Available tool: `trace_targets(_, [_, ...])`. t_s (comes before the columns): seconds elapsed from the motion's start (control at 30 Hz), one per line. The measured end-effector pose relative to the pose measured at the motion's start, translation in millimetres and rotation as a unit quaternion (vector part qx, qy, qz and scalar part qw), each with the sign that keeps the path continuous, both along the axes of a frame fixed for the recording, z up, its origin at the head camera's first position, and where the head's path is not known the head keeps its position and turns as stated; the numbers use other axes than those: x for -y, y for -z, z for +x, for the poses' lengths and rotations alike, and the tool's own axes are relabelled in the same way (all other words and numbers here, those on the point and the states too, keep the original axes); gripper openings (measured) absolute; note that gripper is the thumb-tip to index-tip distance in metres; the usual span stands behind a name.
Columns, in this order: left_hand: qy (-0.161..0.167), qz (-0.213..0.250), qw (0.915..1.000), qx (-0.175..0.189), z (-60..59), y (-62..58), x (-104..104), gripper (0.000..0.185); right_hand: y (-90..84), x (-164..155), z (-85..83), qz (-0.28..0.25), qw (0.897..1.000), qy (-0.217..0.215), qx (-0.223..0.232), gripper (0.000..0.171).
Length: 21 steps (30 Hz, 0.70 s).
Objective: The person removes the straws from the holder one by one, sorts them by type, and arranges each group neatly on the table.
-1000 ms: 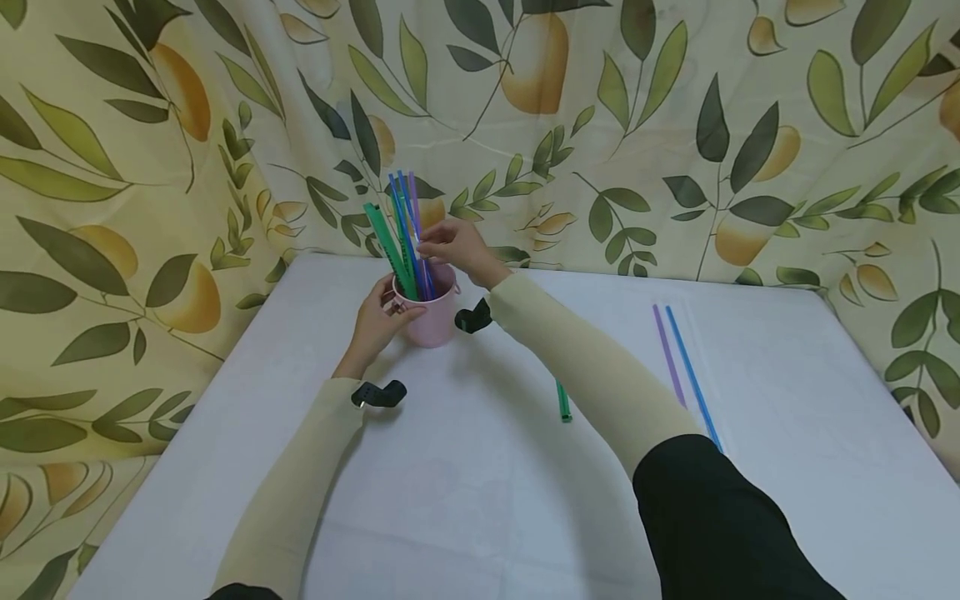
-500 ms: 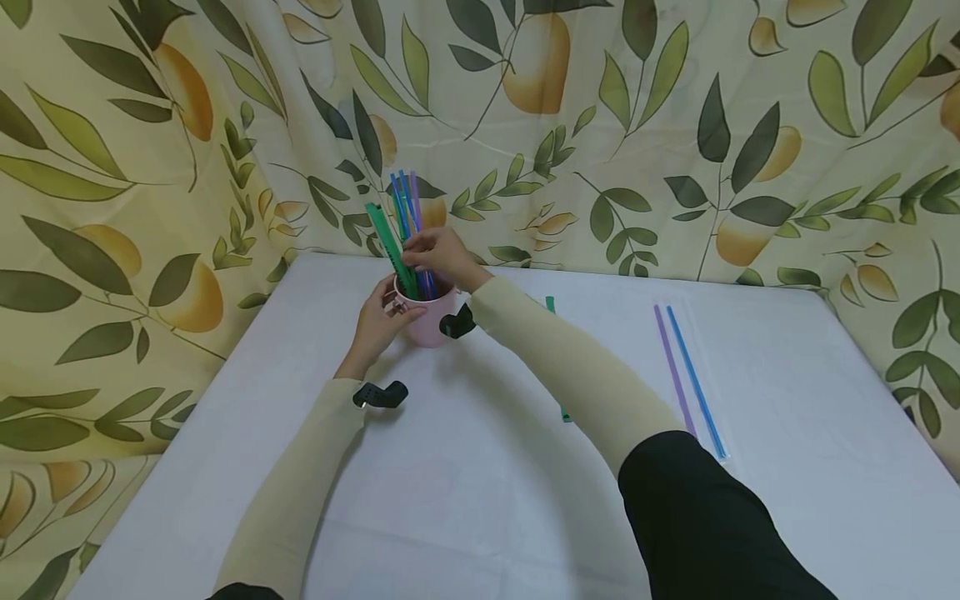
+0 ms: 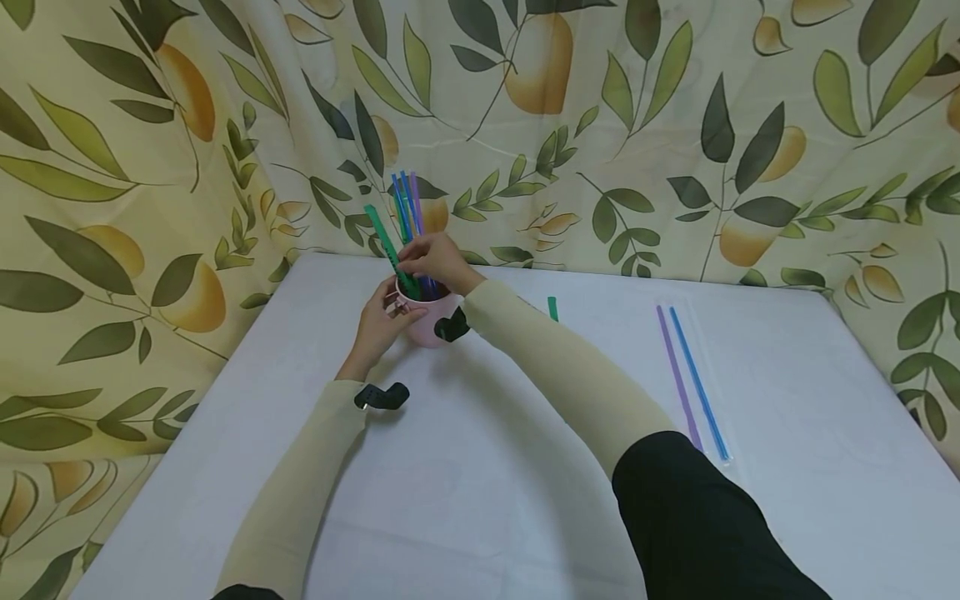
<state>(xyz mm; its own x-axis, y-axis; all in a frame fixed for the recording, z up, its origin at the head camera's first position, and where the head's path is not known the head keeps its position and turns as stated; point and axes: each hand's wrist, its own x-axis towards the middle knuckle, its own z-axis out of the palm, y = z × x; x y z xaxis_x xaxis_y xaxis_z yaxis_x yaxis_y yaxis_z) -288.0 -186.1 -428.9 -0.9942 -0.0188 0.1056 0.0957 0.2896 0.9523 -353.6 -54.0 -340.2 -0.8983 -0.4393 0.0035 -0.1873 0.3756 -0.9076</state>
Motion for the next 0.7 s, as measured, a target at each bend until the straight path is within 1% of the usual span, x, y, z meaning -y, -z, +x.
trace_targets(0.1, [0.001, -0.001, 1.0000, -0.002, 0.3, 0.3, 0.4, 0.077, 1.0, 3.3, -0.6, 0.005, 1.000, 0.000, -0.005, 0.021])
trace_targets(0.37, [0.004, -0.003, 1.0000, -0.004, 0.5, 0.3, 0.3, 0.077, 1.4, 9.3, -0.7, 0.041, 0.998, 0.008, -0.037, 0.020])
trace_targets(0.53, [0.006, -0.003, 1.0000, -0.006, 0.4, 0.5, 0.8, 0.077, -0.1, 10.1, -0.5, 0.054, 0.998, 0.009, -0.035, 0.021])
trace_targets(0.7, [0.006, 0.003, 0.9999, -0.010, 1.2, 0.4, 1.2, 0.076, -0.6, 10.5, -0.7, 0.055, 0.998, 0.005, -0.030, 0.020])
